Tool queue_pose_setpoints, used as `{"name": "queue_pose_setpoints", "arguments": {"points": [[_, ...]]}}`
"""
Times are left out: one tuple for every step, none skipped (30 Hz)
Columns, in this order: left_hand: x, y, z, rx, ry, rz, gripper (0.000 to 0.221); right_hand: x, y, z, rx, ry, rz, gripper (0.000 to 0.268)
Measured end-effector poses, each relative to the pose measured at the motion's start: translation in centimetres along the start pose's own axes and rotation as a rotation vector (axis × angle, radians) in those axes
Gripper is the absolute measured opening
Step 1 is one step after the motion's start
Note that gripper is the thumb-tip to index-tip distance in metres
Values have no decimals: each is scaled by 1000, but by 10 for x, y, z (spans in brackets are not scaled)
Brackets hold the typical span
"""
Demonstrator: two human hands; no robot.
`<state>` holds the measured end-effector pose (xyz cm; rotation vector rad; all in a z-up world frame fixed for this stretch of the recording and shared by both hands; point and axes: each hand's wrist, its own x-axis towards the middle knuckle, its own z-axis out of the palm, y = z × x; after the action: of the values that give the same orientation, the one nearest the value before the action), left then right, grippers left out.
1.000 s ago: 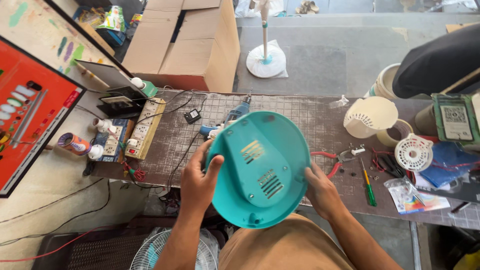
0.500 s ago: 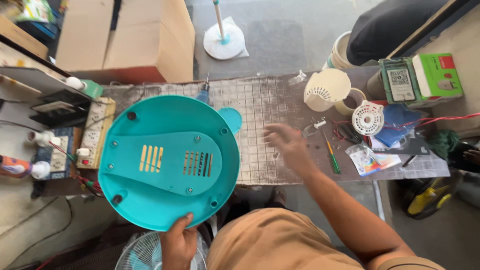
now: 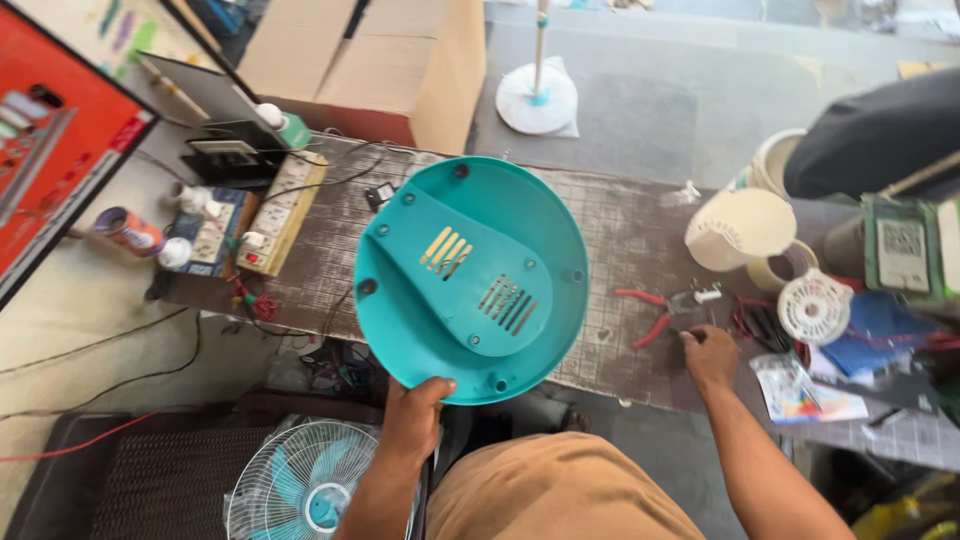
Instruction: The person assembles a teal and white pedestal fan by first using a screwdriver to tighten screws on the base. They then pick up the white fan motor housing and use pliers to adjust a component within the central hub before placing it on the table.
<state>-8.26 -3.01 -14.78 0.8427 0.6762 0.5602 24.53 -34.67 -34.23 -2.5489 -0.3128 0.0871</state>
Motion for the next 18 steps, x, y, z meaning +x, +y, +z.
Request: {"name": "queue_pose_setpoints", "arguments": {"points": [[4, 0, 2, 1, -4, -6, 50, 2, -17, -14, 112, -28, 53, 27], [7, 2, 2, -13, -3, -3, 49, 6, -42, -24, 469, -80, 181, 27], [5, 1, 1, -23, -1, -14, 47, 1, -67, -35, 820, -140, 323, 27], [4, 1, 1, -33, 1, -24, 46, -3, -93, -50, 938, -209, 270, 24], [4, 2, 1, -26, -7, -17, 45, -7, -120, -66, 1061, -270, 224, 22], [5, 3, 2, -18, -14, -10, 45, -12, -149, -81, 987, -282, 85, 21], [6, 4, 2, -8, -26, -5, 44, -15, -177, -97, 910, -287, -49, 21], [6, 5, 4, -6, 1, -23, 45, -15, -205, -111, 892, -325, -89, 20], [8, 7, 6, -4, 25, -36, 47, -11, -232, -123, 875, -361, -134, 20], [8, 8, 8, -2, 49, -49, 48, -7, -256, -135, 858, -395, -179, 20], [10, 9, 10, 4, 58, -63, 50, -2, -276, -144, 769, -431, -211, 19], [11, 11, 11, 10, 68, -76, 51, 2, -293, -152, 680, -465, -241, 18], [10, 11, 11, 14, 83, -91, 52, 3, -305, -158, 587, -502, -271, 17], [11, 11, 10, 23, 70, -93, 52, 3, -311, -162, 529, -484, -301, 16], [11, 10, 9, 28, 62, -95, 52, 3, -315, -163, 468, -470, -333, 14], [11, 9, 7, 33, 55, -97, 52, 4, -318, -162, 408, -456, -365, 13], [11, 8, 5, 51, 29, -63, 51, 4, -317, -160, 410, -481, -329, 15], [11, 8, 3, 70, 4, -28, 50, 5, -315, -156, 412, -506, -293, 17]]}}
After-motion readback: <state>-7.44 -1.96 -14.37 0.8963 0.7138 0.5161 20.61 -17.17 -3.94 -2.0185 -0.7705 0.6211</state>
